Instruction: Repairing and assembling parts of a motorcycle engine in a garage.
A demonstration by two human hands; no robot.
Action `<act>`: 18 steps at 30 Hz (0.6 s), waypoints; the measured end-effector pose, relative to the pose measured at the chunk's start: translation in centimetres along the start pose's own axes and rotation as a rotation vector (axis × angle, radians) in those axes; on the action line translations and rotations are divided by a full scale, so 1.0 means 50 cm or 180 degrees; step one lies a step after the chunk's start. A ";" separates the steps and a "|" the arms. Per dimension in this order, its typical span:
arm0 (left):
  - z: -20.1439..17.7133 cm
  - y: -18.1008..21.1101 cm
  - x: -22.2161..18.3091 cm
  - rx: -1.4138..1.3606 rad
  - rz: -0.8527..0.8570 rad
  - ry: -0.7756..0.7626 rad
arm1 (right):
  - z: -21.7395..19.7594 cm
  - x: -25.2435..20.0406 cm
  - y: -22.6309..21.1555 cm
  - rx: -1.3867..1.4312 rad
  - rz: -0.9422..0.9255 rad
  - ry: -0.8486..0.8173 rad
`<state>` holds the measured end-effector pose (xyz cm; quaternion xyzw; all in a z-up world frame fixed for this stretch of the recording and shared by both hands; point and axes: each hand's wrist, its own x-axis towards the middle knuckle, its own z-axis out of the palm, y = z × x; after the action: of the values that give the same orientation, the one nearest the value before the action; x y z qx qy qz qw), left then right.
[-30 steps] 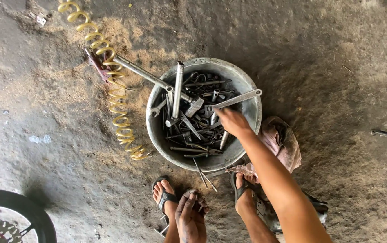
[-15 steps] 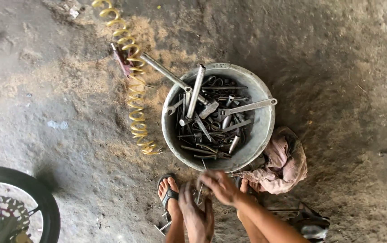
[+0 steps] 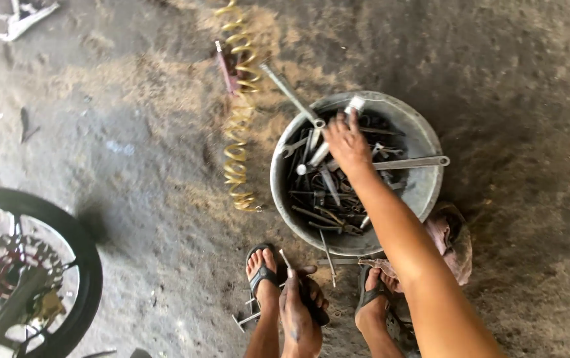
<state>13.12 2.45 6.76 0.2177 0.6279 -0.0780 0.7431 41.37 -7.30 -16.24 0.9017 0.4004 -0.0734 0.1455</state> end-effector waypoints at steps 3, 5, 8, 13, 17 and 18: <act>0.005 0.003 -0.013 -0.0099 0.0083 -0.0142 | 0.100 -0.069 -0.011 -0.0228 0.0083 -0.1012; 0.008 0.002 -0.021 -0.0158 0.0005 -0.0191 | 0.121 -0.151 -0.012 0.0663 0.0347 -0.1866; -0.013 -0.031 -0.015 -0.0276 -0.0036 -0.0184 | 0.019 -0.272 -0.097 0.2492 0.1625 -0.1898; -0.045 -0.094 0.001 -0.0492 0.0030 0.0080 | -0.076 -0.495 -0.252 0.2697 0.2279 -0.0030; -0.057 -0.092 -0.044 -0.0873 0.0321 0.0141 | -0.259 -0.602 -0.309 0.3635 0.2482 0.0846; -0.079 -0.096 -0.072 -0.0950 0.0372 0.0173 | -0.317 -0.614 -0.311 0.3666 0.2381 0.0837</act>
<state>6.97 -0.74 8.71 0.1431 0.6387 0.0655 0.7532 9.52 -13.80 3.25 0.9141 -0.0253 -0.1092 -0.3897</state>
